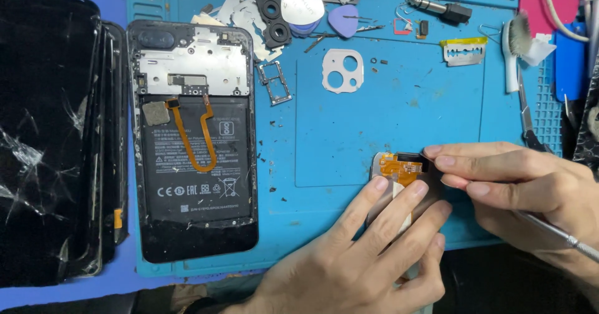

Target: Cleaning and preparing a smartphone screen component for repair using a spudger and cotton swab

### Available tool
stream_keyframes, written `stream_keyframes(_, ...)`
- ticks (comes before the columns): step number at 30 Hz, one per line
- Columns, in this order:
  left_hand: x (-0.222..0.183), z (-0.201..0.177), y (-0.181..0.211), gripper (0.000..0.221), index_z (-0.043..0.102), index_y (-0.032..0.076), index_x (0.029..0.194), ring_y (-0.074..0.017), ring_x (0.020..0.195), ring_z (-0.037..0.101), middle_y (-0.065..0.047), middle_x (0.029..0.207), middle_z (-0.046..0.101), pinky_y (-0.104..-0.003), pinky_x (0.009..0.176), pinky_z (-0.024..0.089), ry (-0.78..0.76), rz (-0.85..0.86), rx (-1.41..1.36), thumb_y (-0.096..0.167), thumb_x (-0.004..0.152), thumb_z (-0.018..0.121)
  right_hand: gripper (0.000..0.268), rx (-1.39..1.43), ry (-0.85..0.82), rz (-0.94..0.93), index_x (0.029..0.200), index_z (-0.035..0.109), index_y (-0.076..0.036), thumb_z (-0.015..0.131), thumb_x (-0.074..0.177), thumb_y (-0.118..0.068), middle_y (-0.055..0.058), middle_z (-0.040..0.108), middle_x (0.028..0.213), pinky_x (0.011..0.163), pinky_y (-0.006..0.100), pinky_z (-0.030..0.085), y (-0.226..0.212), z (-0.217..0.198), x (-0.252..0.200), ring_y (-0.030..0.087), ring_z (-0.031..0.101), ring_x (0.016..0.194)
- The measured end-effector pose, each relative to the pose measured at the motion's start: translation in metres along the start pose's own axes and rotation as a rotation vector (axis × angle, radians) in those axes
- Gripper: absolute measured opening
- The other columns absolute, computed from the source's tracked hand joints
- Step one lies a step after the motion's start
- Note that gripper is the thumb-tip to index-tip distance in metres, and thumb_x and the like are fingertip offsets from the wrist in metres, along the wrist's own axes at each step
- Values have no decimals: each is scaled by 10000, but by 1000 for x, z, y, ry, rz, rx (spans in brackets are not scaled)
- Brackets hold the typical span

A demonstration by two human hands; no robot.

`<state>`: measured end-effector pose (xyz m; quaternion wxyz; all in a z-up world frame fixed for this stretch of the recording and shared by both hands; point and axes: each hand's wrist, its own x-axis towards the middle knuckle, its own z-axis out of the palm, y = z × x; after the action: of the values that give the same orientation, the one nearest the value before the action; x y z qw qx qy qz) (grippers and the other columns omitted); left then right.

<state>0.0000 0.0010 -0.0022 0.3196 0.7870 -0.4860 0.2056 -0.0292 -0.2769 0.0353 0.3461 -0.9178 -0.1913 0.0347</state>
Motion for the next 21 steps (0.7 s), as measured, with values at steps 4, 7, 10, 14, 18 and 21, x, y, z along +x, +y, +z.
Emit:
stream_keyframes(4, 2, 0, 1, 66, 578, 151, 1177, -254, 1303, 737, -72, 1375, 750, -390, 1136, 607, -6, -11, -26, 213, 1174, 597, 147, -39, 8, 54, 1000, 730, -60, 669, 880, -1, 148, 731, 1259, 1036, 345, 707, -2, 1, 0, 352, 782, 1239)
stream_keyframes(7, 0, -1, 0, 59, 585, 152, 1177, -246, 1300, 732, -70, 1365, 750, -388, 1138, 608, -2, -18, -25, 211, 1174, 592, 137, -61, 24, 112, 956, 756, 19, 697, 841, 65, 178, 738, 1242, 968, 293, 685, -1, 0, 2, 312, 779, 1193)
stream_keyframes(10, 1, 0, 0, 52, 594, 162, 1183, -255, 1320, 719, -74, 1382, 744, -389, 1150, 598, -9, -1, -31, 213, 1176, 603, 234, 89, -88, 16, 1159, 662, -126, 591, 937, -114, 146, 724, 1338, 1116, 415, 726, -1, -9, 4, 393, 765, 1356)
stream_keyframes(14, 4, -2, 3, 104, 596, 115, 1160, -281, 1320, 726, -100, 1378, 752, -426, 1144, 608, -18, -49, -133, 200, 1172, 655, 168, 81, -21, 17, 1068, 660, -83, 627, 907, -50, 168, 729, 1285, 1091, 395, 733, 2, -6, 2, 394, 783, 1303)
stream_keyframes(18, 2, 0, 0, 71, 590, 145, 1168, -249, 1303, 735, -69, 1364, 760, -392, 1137, 610, 2, -21, -47, 209, 1175, 620, 134, 30, -4, 100, 963, 738, -43, 669, 861, 9, 139, 747, 1247, 1024, 313, 707, 0, -2, 3, 342, 788, 1253)
stream_keyframes(21, 2, 2, 3, 132, 582, 135, 1163, -249, 1303, 732, -68, 1351, 767, -395, 1139, 603, 13, -55, -86, 226, 1176, 677, 183, 35, -26, 40, 1045, 708, -54, 664, 873, -11, 135, 743, 1253, 1083, 393, 712, 1, -4, 9, 375, 785, 1271)
